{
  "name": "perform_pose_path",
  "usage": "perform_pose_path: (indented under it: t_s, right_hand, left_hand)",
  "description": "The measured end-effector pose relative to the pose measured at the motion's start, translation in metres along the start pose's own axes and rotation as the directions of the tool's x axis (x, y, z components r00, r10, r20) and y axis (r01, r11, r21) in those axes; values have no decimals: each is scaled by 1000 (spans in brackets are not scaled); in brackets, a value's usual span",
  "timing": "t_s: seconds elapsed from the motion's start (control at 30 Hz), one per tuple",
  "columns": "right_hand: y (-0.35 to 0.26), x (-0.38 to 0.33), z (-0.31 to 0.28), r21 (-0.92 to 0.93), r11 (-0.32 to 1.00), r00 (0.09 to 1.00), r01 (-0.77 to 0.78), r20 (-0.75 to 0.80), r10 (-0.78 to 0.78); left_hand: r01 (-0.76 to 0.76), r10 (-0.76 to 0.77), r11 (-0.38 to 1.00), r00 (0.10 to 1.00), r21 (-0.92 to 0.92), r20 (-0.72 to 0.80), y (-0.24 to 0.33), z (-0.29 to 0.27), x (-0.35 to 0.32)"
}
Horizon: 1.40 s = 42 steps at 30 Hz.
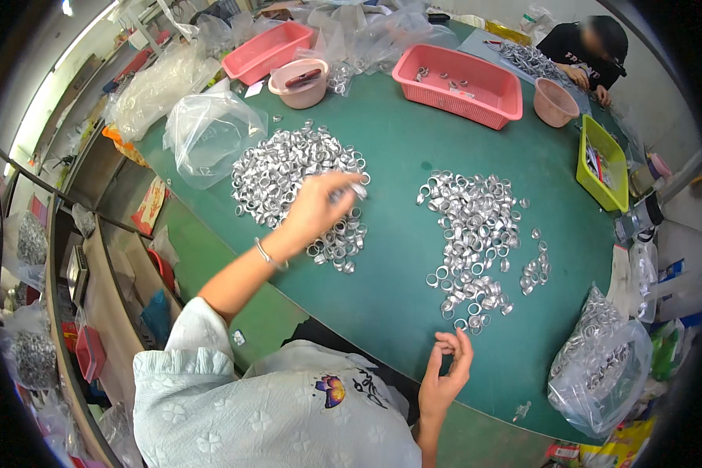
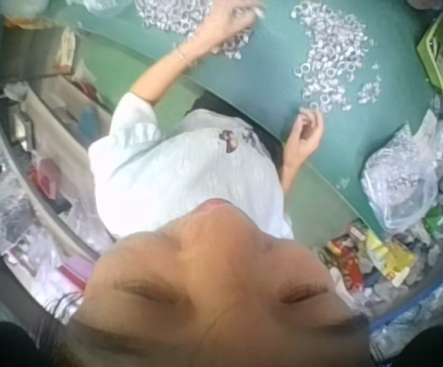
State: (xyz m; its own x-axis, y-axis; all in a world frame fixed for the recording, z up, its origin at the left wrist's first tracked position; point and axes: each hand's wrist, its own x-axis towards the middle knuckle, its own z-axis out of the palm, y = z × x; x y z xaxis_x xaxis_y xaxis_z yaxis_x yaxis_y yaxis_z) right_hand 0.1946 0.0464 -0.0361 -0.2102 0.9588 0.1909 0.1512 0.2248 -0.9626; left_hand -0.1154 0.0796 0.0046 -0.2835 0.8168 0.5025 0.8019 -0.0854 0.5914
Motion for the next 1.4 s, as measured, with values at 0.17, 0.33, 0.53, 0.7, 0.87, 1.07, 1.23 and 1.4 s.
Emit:
perform_pose_path:
  t_s: [0.17, 0.33, 0.53, 0.7, 0.87, 1.07, 1.23, 1.4]
  right_hand:
    - [7, -5, 0, -58, 998, 999, 19, 47, -16]
    - [3, -2, -3, -94, 995, 988, 32, 153, -17]
    - [3, 7, -27, -131, 990, 984, 46, 179, -22]
    - [4, 23, -59, -411, 894, 984, 177, 62, -167]
    - [12, 47, -82, -538, 817, 978, 206, 78, -195]
    - [33, 112, -98, -512, 826, 971, 238, 99, -218]
    - [65, 182, -91, -655, 693, 954, 301, 210, -216]
    - [65, 234, -50, -671, 638, 922, 379, 331, -201]
  left_hand:
    - [-95, -19, 807, 982, 582, 187, -53, -24, 14]
    - [-275, 62, 773, 929, 571, 364, -81, -24, 19]
    - [-154, -87, 822, 917, 548, 388, -73, -28, 21]
    - [-139, -54, 840, 940, 524, 337, -70, -26, 20]
    - [-141, -4, 838, 965, 527, 264, -69, -20, 17]
    - [-282, 126, 847, 930, 451, 344, -42, -9, 38]
    - [-346, 111, 907, 748, 241, 654, 6, 58, 60]
    - [-113, -85, 968, 697, 226, 712, -1, 129, 76]
